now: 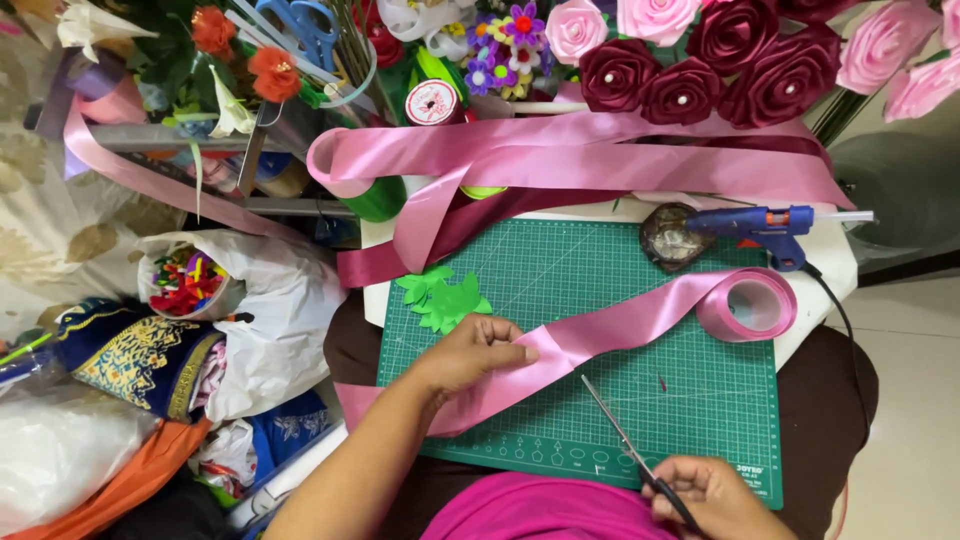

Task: The person repeatedly cuts a pink satin ribbon into short segments using scissors on a green cutting mat. The person folds and aligns the ribbon before each cut, then sets the cut pieces aside on the mat.

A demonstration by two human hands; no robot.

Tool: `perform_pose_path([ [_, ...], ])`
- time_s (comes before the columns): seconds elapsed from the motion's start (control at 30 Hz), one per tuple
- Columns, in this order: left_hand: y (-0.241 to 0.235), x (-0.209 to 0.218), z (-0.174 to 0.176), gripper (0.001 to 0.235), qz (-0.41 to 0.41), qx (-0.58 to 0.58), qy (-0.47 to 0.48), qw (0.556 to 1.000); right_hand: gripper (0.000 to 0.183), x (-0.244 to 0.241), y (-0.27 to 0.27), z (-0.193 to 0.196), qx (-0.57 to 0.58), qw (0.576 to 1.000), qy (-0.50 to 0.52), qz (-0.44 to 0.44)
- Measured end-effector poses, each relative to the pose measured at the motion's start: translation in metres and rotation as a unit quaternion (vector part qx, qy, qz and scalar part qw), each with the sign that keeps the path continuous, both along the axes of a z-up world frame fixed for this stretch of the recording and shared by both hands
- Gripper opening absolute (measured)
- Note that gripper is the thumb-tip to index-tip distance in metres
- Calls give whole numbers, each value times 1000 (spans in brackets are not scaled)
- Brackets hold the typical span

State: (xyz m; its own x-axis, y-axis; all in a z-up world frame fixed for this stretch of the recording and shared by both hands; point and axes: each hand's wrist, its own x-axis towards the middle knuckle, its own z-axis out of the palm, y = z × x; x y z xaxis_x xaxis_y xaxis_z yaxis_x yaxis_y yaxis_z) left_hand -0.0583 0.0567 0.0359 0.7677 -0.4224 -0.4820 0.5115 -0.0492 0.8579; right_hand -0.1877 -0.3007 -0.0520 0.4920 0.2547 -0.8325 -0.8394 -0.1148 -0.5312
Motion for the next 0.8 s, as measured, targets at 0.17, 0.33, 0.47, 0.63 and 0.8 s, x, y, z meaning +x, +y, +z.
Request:
perform_pose_path([
  [0.17, -4, -6, 9, 33, 3, -6, 2, 1000, 28, 9, 31, 24, 94, 990, -58, 84],
  [0.33, -10, -14, 7, 24, 15, -29, 20, 999, 44, 20, 52, 33, 127, 982, -128, 64],
  [0.47, -14, -19, 10, 24, 37, -41, 27, 998, 29, 27, 63, 38, 101, 983, -140, 65],
  [0.63, -18, -22, 7, 27, 64, -41, 26, 997, 20, 23, 61, 17, 120, 984, -124, 41],
  [0.8, -20, -23, 5, 27, 75, -36, 34, 996, 17, 23, 60, 16, 137, 977, -154, 47],
])
